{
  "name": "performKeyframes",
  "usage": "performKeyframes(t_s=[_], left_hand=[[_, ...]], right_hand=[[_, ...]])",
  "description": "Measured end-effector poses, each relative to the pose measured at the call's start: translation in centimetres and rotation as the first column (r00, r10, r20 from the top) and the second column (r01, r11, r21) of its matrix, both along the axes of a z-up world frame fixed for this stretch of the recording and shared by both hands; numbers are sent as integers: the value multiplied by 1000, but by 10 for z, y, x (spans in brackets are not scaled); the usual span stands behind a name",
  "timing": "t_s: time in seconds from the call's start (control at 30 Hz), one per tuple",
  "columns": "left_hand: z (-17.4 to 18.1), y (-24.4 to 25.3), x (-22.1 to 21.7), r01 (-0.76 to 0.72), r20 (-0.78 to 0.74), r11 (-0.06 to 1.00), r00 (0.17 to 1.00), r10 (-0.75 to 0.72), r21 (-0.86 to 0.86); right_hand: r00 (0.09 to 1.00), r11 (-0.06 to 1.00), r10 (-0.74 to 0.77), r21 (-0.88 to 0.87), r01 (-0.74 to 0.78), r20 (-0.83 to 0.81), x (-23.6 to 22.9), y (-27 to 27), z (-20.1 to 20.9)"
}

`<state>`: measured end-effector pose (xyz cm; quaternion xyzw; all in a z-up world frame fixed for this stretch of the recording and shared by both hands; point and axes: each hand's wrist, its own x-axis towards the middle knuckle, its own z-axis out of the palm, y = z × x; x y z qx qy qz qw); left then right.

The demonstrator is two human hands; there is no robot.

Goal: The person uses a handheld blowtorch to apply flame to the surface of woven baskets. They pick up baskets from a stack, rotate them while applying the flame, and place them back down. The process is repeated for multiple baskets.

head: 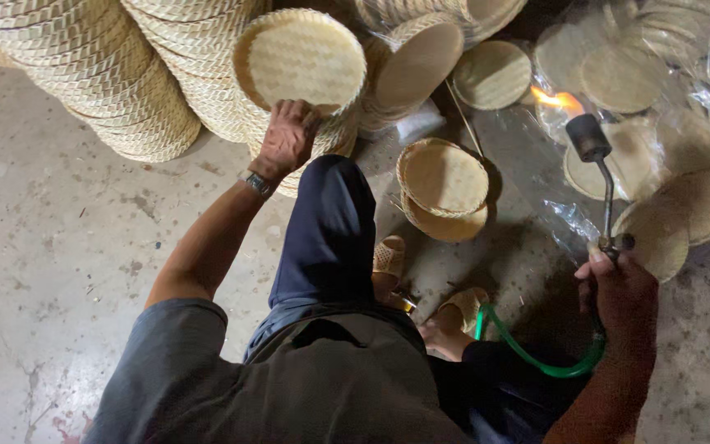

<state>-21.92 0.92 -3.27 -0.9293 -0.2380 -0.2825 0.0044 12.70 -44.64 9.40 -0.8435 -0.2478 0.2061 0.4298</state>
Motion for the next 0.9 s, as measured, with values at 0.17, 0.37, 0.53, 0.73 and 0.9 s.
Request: performKeyframes(t_s=[0.17, 0.37, 0.53, 0.73, 0.9], left_hand=[[5, -58, 40, 61, 179, 996, 981, -73, 72], [-126, -97, 166, 353, 70, 833, 931, -358, -426], [-248, -111, 243, 361, 356, 932, 876, -326, -35], [-283, -120, 256, -290, -145, 513, 941, 304, -808], [-279, -126, 283, 1, -173, -358, 874, 455, -934]], right_hand=[[999, 995, -10, 97, 6, 36, 22, -3, 0], [991, 948, -128, 288, 134, -39, 42, 0, -19], [977, 938, -199, 274, 213, -79, 45, -7, -11], [950, 941, -295, 142, 308, -103, 42, -12, 4], [954, 945, -285, 142, 295, -90, 43, -13, 11]])
